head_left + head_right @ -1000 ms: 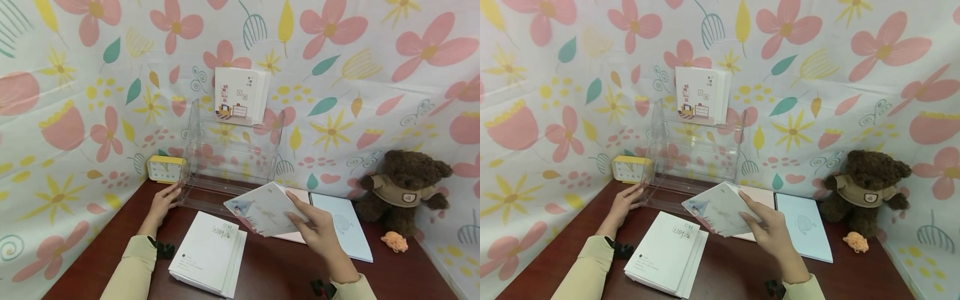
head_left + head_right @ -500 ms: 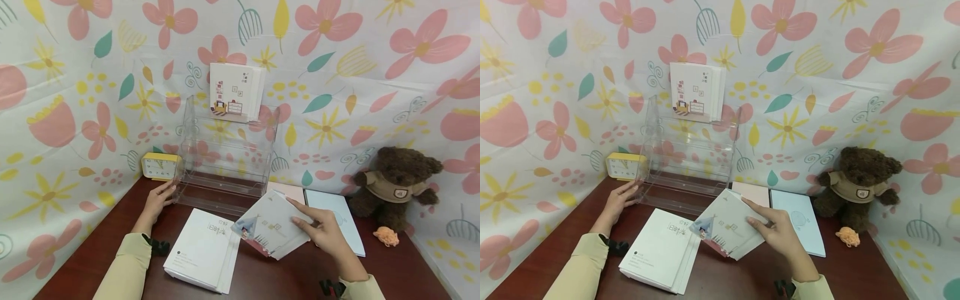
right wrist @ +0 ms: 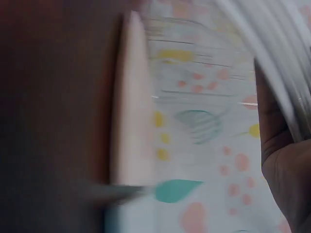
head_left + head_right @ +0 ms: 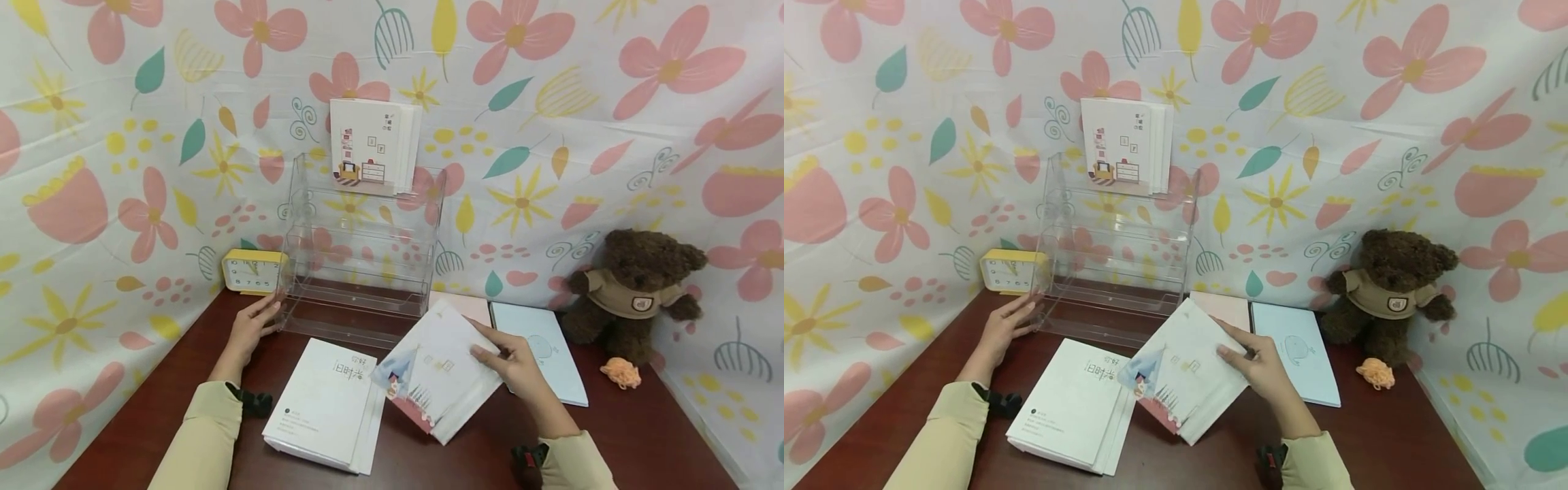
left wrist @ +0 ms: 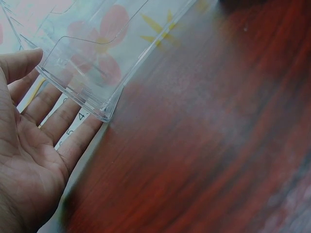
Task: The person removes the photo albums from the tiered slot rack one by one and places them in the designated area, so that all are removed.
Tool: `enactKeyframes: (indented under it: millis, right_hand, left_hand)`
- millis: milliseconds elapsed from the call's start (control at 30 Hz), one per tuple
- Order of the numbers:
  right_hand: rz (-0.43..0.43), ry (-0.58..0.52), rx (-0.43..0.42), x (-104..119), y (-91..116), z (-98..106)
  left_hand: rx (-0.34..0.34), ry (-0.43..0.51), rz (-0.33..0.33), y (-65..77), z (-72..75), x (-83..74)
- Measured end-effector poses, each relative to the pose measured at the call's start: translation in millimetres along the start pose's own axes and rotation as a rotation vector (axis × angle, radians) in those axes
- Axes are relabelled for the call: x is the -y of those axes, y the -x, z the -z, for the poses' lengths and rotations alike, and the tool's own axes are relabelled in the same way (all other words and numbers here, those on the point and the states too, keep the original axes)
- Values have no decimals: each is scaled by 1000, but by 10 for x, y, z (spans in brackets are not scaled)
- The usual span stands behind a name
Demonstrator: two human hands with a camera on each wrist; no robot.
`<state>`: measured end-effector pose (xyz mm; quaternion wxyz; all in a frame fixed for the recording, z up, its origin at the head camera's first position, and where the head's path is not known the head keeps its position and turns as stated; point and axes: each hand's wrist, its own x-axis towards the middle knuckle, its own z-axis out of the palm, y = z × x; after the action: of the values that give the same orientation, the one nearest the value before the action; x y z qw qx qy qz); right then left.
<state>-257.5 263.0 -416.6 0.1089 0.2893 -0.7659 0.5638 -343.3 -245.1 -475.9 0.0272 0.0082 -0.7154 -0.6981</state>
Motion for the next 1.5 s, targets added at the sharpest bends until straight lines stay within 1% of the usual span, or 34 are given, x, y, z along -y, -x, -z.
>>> enactKeyframes:
  millis: [167, 300, 400, 533, 600, 667, 733, 833, 1033, 1133, 1300, 1500]
  right_hand:
    - [-155, -163, -5, -348, 96, -93]
    - [-258, -270, -19, -524, 165, -112]
    - [-288, -304, 17, -581, 178, -123]
    - [-325, -330, 123, -614, 171, -180]
    - [-354, -314, 173, -613, 164, -224]
    - [-378, -260, 208, -600, 154, -278]
    - [-389, -188, 225, -584, 142, -329]
    - [-388, -88, 202, -560, 130, -394]
    - [-360, -8, 110, -540, 130, -473]
    - [-343, 21, 79, -542, 129, -500]
    - [-320, 48, 66, -543, 129, -528]
    - [-274, 151, 59, -556, 126, -551]
  left_hand:
    - [-7, -12, -14, 31, -17, 1]
    - [-10, -21, -25, 56, -24, -9]
    - [-9, -28, -29, 64, -16, -22]
    - [-6, -30, -29, 70, -5, -35]
    - [-3, -28, -27, 72, -5, -41]
    - [1, -27, -23, 69, -6, -45]
    - [1, -24, -19, 71, -8, -48]
    - [-1, -23, -15, 71, -8, -45]
    - [-2, -37, -28, 57, -6, -23]
    - [-9, -34, -20, 55, -11, -23]
    - [-25, -28, -4, 56, -21, -31]
    - [-28, -34, -7, 53, -25, -26]
